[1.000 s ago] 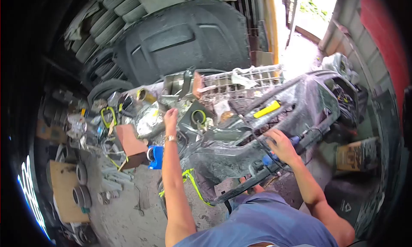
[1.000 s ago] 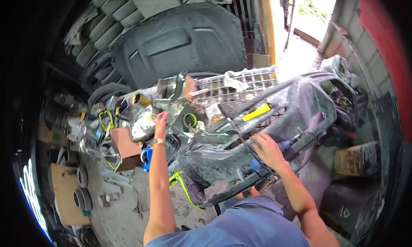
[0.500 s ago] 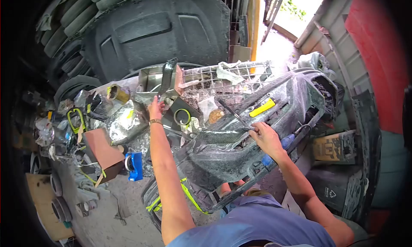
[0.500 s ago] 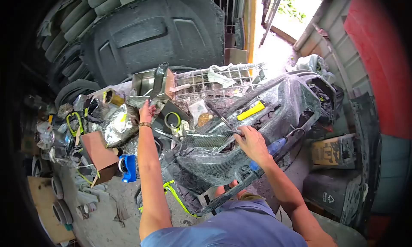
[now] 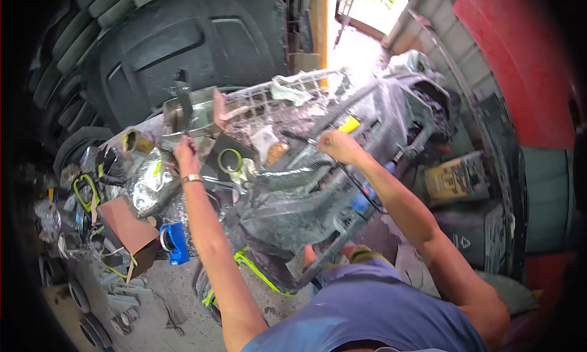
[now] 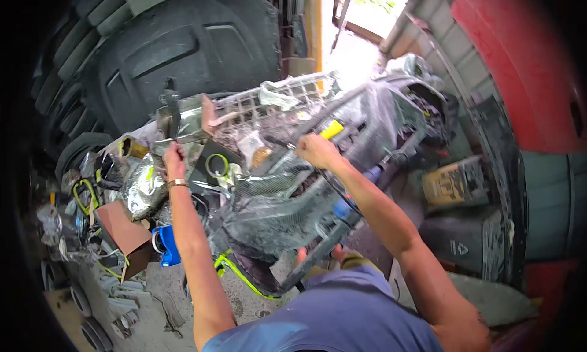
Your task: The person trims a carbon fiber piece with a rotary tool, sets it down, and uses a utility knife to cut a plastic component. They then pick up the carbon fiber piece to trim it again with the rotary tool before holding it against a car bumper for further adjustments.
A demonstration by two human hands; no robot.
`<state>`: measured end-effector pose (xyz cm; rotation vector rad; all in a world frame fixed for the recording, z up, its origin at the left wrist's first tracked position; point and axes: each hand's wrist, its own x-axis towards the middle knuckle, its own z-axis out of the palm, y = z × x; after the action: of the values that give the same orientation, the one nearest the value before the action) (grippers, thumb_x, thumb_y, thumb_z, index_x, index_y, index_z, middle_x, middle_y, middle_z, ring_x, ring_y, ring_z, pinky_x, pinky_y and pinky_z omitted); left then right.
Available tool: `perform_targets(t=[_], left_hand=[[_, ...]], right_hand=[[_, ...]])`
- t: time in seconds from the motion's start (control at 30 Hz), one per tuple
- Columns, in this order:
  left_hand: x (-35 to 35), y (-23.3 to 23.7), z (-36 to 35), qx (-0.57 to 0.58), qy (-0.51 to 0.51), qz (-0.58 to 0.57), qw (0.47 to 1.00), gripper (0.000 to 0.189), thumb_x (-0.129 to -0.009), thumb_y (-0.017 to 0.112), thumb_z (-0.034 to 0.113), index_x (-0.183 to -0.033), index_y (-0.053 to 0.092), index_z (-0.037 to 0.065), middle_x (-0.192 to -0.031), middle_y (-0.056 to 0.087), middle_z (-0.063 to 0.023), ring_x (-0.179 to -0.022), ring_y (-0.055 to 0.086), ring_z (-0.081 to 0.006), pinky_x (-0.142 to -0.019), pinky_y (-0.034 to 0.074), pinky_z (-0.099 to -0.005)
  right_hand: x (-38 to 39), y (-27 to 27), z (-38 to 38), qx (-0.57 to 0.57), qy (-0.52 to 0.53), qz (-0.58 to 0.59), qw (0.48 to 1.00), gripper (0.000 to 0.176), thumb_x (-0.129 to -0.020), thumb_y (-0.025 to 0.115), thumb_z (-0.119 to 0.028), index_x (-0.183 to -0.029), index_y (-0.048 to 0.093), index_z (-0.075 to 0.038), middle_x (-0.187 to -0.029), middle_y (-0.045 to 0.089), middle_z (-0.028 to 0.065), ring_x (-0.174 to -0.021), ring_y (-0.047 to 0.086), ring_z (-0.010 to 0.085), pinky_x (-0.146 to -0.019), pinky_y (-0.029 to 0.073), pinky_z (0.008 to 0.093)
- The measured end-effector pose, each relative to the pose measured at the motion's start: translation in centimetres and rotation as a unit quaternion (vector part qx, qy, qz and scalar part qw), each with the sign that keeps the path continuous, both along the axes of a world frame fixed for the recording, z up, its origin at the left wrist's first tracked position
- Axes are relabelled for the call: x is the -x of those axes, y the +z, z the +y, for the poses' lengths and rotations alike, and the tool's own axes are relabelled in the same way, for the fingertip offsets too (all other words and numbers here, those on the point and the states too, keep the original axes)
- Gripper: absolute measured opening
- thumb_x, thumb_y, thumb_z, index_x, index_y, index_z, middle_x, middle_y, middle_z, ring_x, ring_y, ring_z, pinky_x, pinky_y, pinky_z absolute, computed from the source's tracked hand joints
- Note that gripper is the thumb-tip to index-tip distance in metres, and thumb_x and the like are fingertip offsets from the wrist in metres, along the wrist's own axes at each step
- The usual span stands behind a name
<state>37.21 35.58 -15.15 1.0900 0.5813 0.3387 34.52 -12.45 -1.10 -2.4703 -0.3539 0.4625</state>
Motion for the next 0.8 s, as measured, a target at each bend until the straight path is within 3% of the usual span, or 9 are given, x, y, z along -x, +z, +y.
perform_targets(t=[0.13, 0.2, 0.3, 0.37, 0.43, 0.53, 0.67, 0.73, 0.8], left_hand=[[3.9, 7.8, -2.4, -0.013, 0.02, -0.067, 0.997, 0.014, -0.098, 0.055, 0.018, -0.096, 0.058, 0.005, -0.071, 0.053, 0.003, -0.057, 0.045, -0.0047, -0.049, 0.037, -0.0196], [7.4, 11.7, -4.4, -0.032, -0.016, -0.125, 0.992, 0.018, -0.099, 0.054, 0.019, -0.101, 0.057, 0.002, -0.075, 0.052, 0.001, -0.061, 0.044, -0.0045, -0.052, 0.037, -0.0194], [14.1, 16.9, -8.9, -0.063, -0.053, -0.137, 0.987, 0.019, -0.099, 0.054, 0.017, -0.108, 0.056, 0.0, -0.078, 0.054, -0.0011, -0.063, 0.046, -0.0056, -0.053, 0.038, -0.0201], [18.9, 20.1, -14.7, -0.084, -0.016, -0.101, 0.991, 0.023, -0.098, 0.055, 0.014, -0.116, 0.055, 0.001, -0.082, 0.058, -0.0025, -0.066, 0.052, -0.0073, -0.055, 0.042, -0.0199], [24.1, 22.5, -21.2, -0.106, -0.075, -0.097, 0.987, 0.033, -0.095, 0.06, 0.016, -0.124, 0.054, 0.002, -0.084, 0.061, -0.0022, -0.07, 0.056, -0.0077, -0.059, 0.044, -0.0192], [30.5, 22.3, -31.3, -0.075, -0.075, -0.016, 0.994, 0.034, -0.093, 0.061, 0.015, -0.124, 0.055, 0.001, -0.08, 0.06, -0.0016, -0.067, 0.054, -0.009, -0.057, 0.043, -0.0216], [36.4, 20.5, -41.2, 0.009, -0.094, -0.001, 0.996, 0.032, -0.095, 0.059, 0.016, -0.123, 0.057, 0.0, -0.079, 0.061, -0.0026, -0.067, 0.054, -0.0087, -0.057, 0.042, -0.0217], [38.3, 20.2, -44.6, 0.007, -0.081, 0.012, 0.997, 0.031, -0.095, 0.06, 0.015, -0.122, 0.058, 0.001, -0.077, 0.061, -0.0033, -0.064, 0.055, -0.0089, -0.054, 0.042, -0.0221], [40.0, 19.9, -46.6, -0.011, -0.081, 0.034, 0.996, 0.032, -0.096, 0.059, 0.017, -0.123, 0.057, 0.001, -0.077, 0.061, -0.0024, -0.064, 0.054, -0.0079, -0.055, 0.041, -0.0214]], right_hand=[[3.2, 5.1, -5.1, -0.156, -0.017, -0.002, 0.988, 0.021, -0.088, 0.065, -0.019, -0.093, 0.064, 0.001, -0.083, 0.067, 0.0124, -0.078, 0.064, 0.0198, -0.073, 0.049, 0.034], [5.7, 6.6, -9.4, -0.263, 0.004, 0.014, 0.965, 0.019, -0.091, 0.063, -0.015, -0.094, 0.058, 0.002, -0.079, 0.06, 0.0035, -0.076, 0.056, 0.0104, -0.07, 0.047, 0.0285], [11.5, 8.4, -14.7, -0.451, -0.035, 0.088, 0.887, 0.022, -0.094, 0.06, -0.019, -0.105, 0.056, 0.0, -0.081, 0.054, 0.0007, -0.071, 0.051, 0.0073, -0.064, 0.042, 0.0237], [14.4, 8.8, -16.6, -0.51, -0.047, 0.11, 0.852, 0.022, -0.096, 0.058, -0.02, -0.104, 0.057, 0.0, -0.077, 0.052, -0.0004, -0.064, 0.047, 0.0057, -0.057, 0.038, 0.0219], [16.9, 8.0, -18.3, -0.569, -0.059, 0.14, 0.809, 0.022, -0.098, 0.055, -0.021, -0.103, 0.058, 0.0, -0.073, 0.049, -0.0015, -0.057, 0.043, 0.004, -0.05, 0.033, 0.0201], [18.5, 6.7, -19.2, -0.519, -0.101, 0.149, 0.835, 0.031, -0.102, 0.047, -0.026, -0.1, 0.065, -0.001, -0.059, 0.042, -0.0057, -0.047, 0.032, 0.0006, -0.042, 0.023, 0.0198], [19.5, 6.6, -18.9, -0.53, -0.064, 0.163, 0.83, 0.03, -0.101, 0.049, -0.026, -0.11, 0.065, -0.002, -0.069, 0.053, -0.004, -0.048, 0.032, -0.0003, -0.042, 0.023, 0.0198], [19.2, 6.0, -19.0, -0.545, -0.037, 0.175, 0.819, 0.031, -0.099, 0.053, -0.024, -0.121, 0.062, -0.005, -0.086, 0.064, -0.0012, -0.049, 0.032, -0.001, -0.043, 0.023, 0.019], [19.3, 6.1, -18.5, -0.558, -0.028, 0.209, 0.803, 0.031, -0.098, 0.056, -0.022, -0.124, 0.061, -0.006, -0.089, 0.065, -0.0002, -0.05, 0.033, -0.001, -0.044, 0.024, 0.0177]])
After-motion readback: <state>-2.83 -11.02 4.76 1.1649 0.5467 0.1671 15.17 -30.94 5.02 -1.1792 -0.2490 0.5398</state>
